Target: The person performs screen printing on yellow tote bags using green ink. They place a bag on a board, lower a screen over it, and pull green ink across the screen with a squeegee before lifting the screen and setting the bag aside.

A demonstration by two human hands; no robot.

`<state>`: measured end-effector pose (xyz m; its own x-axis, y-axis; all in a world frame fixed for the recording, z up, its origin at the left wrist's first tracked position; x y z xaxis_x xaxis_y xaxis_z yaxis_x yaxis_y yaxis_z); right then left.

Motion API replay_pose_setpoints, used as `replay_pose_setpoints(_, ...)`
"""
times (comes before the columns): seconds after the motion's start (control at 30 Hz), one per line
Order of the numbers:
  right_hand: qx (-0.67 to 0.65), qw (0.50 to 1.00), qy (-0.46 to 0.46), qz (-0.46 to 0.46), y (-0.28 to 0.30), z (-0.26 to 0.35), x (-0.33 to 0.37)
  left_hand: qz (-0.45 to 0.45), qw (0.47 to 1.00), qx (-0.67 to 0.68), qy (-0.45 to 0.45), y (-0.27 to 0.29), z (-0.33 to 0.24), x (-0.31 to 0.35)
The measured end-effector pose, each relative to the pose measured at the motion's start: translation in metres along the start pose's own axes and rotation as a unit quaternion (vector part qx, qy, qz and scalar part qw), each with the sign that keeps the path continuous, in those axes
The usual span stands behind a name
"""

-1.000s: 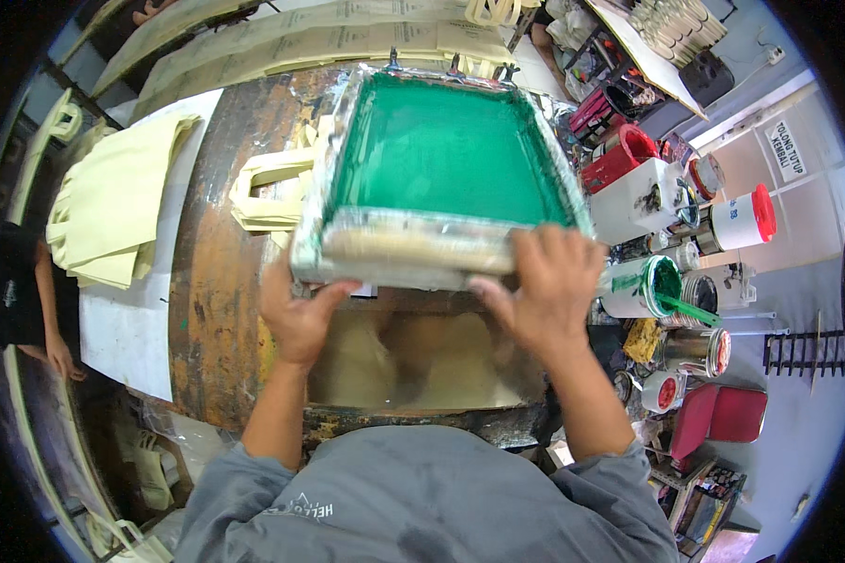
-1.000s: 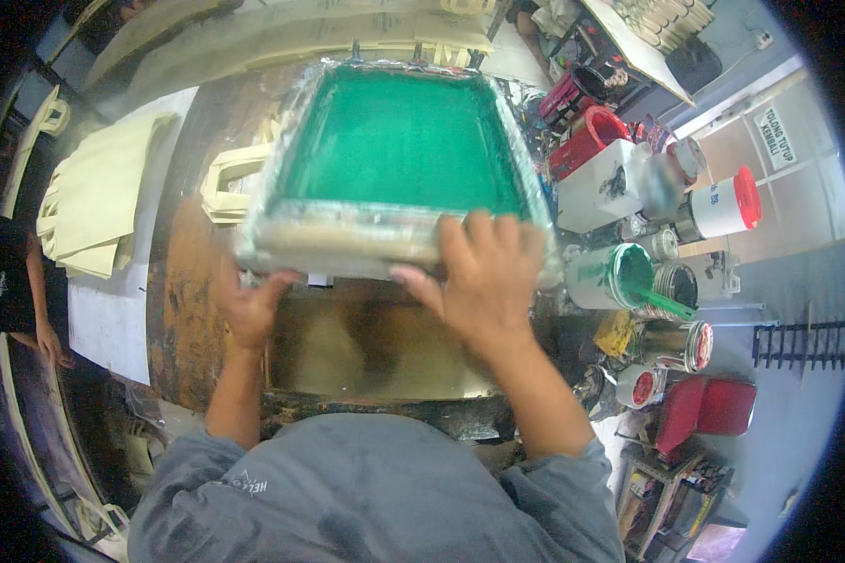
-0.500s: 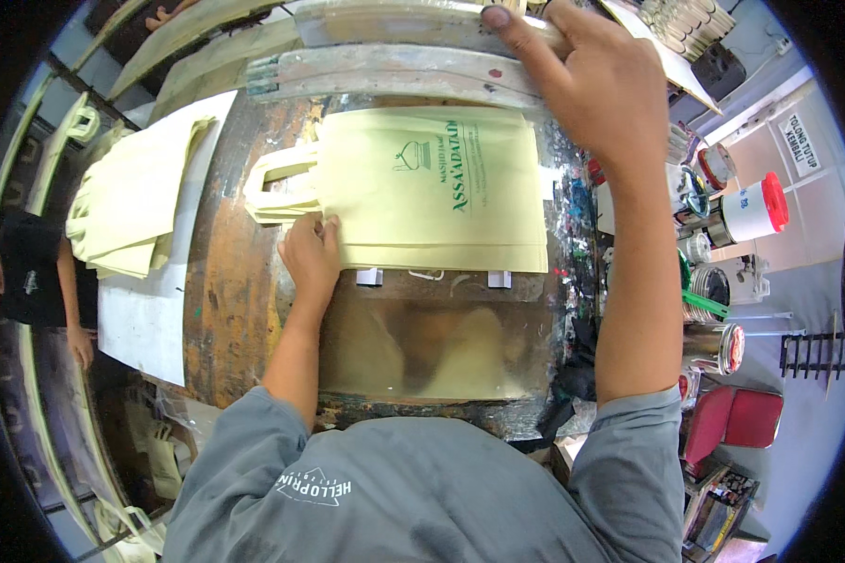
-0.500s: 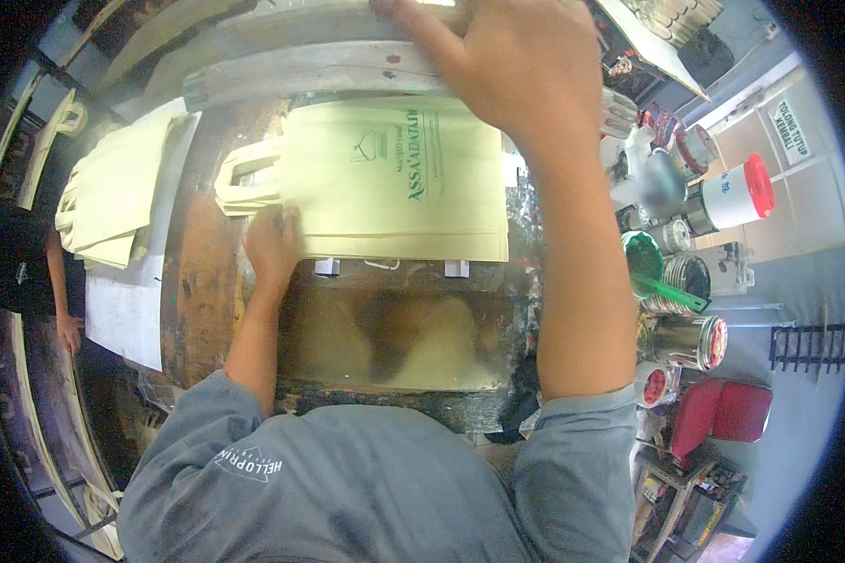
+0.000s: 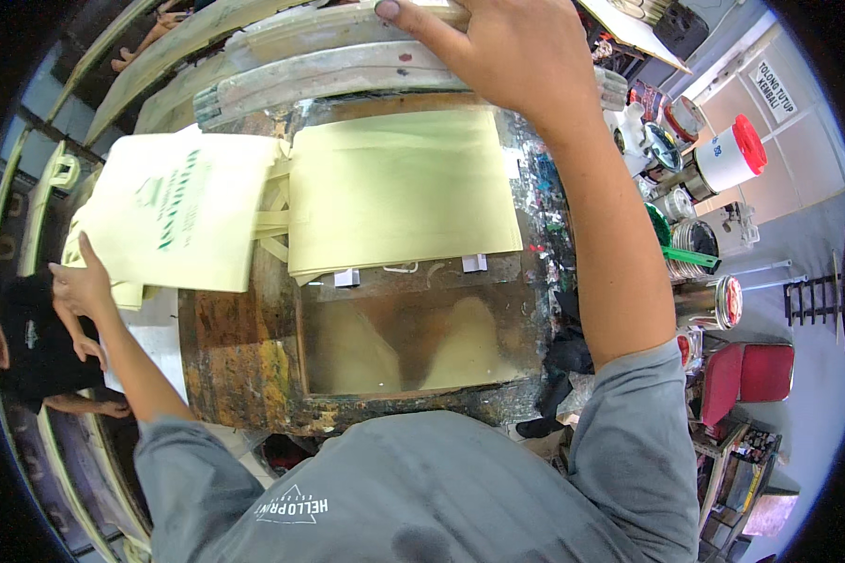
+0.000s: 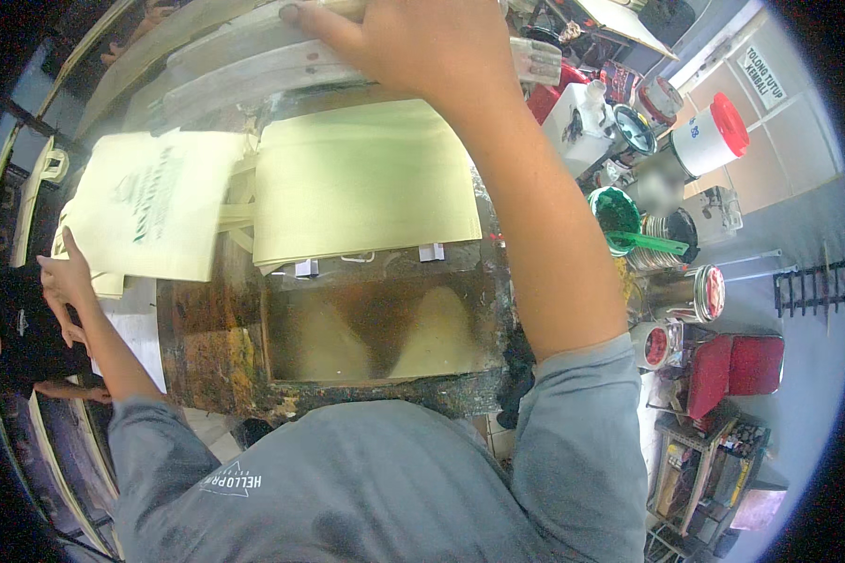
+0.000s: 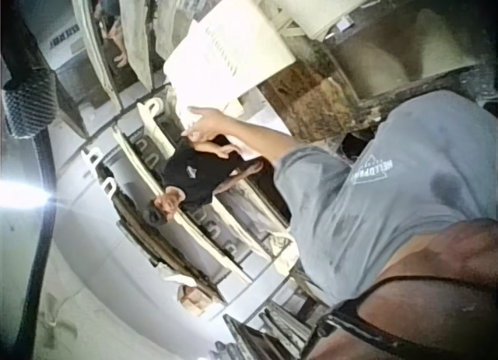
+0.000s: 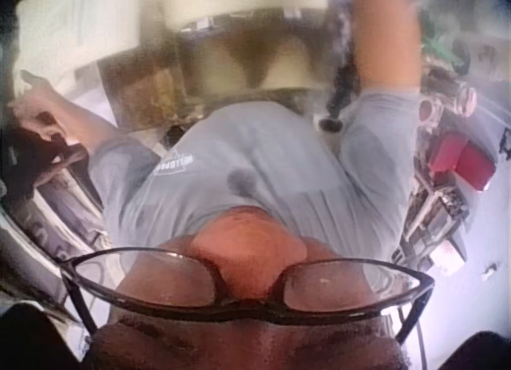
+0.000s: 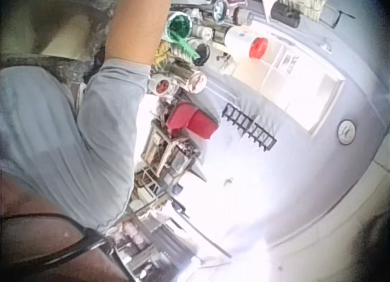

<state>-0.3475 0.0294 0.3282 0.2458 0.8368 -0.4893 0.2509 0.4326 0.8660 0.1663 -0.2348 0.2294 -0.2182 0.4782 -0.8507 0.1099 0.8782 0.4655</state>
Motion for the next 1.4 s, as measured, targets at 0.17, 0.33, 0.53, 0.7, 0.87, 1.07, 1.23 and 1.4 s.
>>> replay_pose_setpoints(0.17, -0.007, 1.0, 0.001, -0.02, 0.008, -0.002, -0.018, 0.656, 0.624, 0.4, -0.142, 0.102, -0.212, 0.292)
replay_pose_setpoints(0.33, -0.02, 1.0, 0.0, -0.002, -0.003, -0.005, -0.018, 0.556, 0.593, 0.411, -0.412, 0.114, -0.283, 0.401)
replay_pose_setpoints(0.53, 0.026, 0.995, -0.058, 0.07, -0.009, 0.0, -0.016, 0.545, 0.594, 0.42, -0.417, 0.118, -0.28, 0.4)
replay_pose_setpoints(0.7, 0.018, 0.997, 0.005, -0.078, -0.005, 0.003, -0.004, 0.525, 0.639, 0.546, -0.136, 0.105, -0.265, 0.304)
replay_pose_setpoints(0.87, 0.003, 0.995, 0.096, 0.025, -0.045, 0.001, 0.057, 0.497, 0.446, 0.711, 0.222, 0.082, -0.205, 0.197)
replay_pose_setpoints(1.07, -0.027, 0.981, 0.05, 0.184, -0.107, 0.013, 0.095, 0.549, 0.578, 0.582, 0.161, 0.087, -0.144, 0.283)
replay_pose_setpoints(1.23, -0.007, 0.97, 0.066, 0.235, -0.118, 0.021, 0.153, 0.459, 0.744, 0.483, -0.043, 0.073, -0.117, 0.327)
replay_pose_setpoints(1.4, 0.043, 0.986, 0.053, 0.15, -0.126, 0.05, 0.198, 0.441, 0.737, 0.51, -0.056, 0.067, -0.115, 0.337)
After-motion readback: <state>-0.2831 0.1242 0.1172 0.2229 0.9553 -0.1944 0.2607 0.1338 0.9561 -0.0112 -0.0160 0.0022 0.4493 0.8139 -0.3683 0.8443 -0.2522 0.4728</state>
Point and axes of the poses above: each hand's wrist, its own x-axis away from the middle knuckle, its own y-axis out of the back of the hand, z = x × y, the point moved 3 cm from there along -x, towards the middle knuckle, and after that the axes turned 14 degrees about x, right-handed, at the moved point
